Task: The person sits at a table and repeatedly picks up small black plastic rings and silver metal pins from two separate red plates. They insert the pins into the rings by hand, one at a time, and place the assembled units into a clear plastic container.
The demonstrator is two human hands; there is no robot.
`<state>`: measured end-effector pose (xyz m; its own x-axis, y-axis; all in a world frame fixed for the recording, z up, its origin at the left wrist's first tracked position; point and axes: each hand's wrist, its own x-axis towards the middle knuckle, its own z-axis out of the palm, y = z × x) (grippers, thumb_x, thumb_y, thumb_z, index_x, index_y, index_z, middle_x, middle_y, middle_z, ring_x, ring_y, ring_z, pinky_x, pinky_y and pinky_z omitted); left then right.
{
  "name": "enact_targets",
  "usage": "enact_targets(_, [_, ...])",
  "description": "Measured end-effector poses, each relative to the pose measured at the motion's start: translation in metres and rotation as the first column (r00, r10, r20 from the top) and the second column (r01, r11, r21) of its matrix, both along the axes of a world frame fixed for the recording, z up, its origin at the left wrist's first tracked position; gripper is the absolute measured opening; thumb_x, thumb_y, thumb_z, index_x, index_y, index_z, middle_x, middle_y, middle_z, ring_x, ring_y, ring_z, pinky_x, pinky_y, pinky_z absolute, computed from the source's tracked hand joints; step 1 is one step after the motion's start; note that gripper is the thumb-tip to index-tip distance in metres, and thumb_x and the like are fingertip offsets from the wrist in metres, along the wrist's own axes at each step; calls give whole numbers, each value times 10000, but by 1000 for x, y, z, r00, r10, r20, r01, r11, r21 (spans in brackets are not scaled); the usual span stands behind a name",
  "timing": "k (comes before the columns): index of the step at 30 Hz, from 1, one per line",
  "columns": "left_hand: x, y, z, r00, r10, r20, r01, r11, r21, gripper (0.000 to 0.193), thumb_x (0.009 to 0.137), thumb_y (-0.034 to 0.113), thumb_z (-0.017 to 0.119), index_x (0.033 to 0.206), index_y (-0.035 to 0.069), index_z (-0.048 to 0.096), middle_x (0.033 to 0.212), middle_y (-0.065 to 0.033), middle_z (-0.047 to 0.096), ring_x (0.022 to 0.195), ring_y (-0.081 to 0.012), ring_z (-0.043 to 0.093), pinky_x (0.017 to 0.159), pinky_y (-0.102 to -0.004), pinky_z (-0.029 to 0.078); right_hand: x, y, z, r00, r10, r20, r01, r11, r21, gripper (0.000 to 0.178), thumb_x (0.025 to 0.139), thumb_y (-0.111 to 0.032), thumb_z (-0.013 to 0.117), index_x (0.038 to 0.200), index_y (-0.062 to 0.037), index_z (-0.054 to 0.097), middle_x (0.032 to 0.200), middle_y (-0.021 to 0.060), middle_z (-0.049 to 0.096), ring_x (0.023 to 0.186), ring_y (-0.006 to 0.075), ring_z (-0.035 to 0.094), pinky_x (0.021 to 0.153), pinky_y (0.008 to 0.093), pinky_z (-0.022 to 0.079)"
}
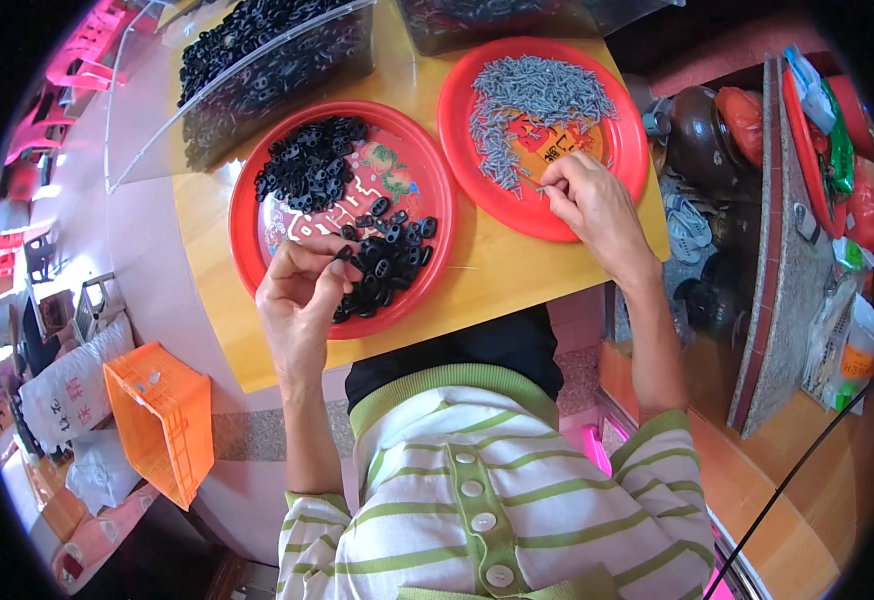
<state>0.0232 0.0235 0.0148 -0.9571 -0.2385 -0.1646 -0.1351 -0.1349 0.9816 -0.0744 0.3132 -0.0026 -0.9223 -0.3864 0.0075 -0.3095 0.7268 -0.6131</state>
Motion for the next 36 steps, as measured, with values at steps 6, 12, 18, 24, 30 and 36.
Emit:
enact_targets(6, [1,18,-2,1000,-24,13,20,956,294,88,808,-49,564,858,6,517,829,-121,620,654,-127,581,593,-230,459,1,-1,5,999,-42,-15,43,996,73,108,798,-79,570,853,1,525,818,145,571,809,295,579,702,398,452])
enact_targets(12, [-4,40,2,995,-102,-3,99,948,304,69,870,5,557,929,-4,523,865,-118,615,725,-138,605,679,-241,499,1,-6,16,992,-129,8,129,982,-141,98,773,-4,597,840,2,525,783,110,576,718,218,605,622,318,488])
enact_targets(18, [-4,51,-1,978,-210,14,191,912,363,113,876,-5,556,984,-34,552,868,-94,623,799,-138,625,720,-254,514,19,-28,24,977,-127,169,196,841,-504,100,763,61,601,829,3,554,805,53,612,741,104,604,619,253,523])
enact_targets(24, [-3,49,9,982,-176,61,152,947,285,169,869,34,584,1033,5,610,873,-30,621,775,-90,590,717,-219,478,40,-60,33,957,31,290,169,749,-640,157,778,60,585,922,-3,577,850,23,579,765,74,553,705,231,483])
enact_targets(30, [-7,49,14,944,-168,-284,38,910,-412,183,778,-36,610,947,16,656,846,-95,616,803,-184,605,706,-279,472,45,-82,46,932,90,351,215,643,-735,131,795,20,616,906,-23,561,825,22,578,746,65,556,688,230,485])
enact_targets(36, [-7,48,21,941,-204,-270,58,884,-464,159,758,10,681,915,8,658,843,-96,630,711,-160,623,606,-253,501,45,-83,54,961,79,266,119,748,-653,131,787,16,630,874,-30,543,781,13,570,684,57,534,618,217,459])
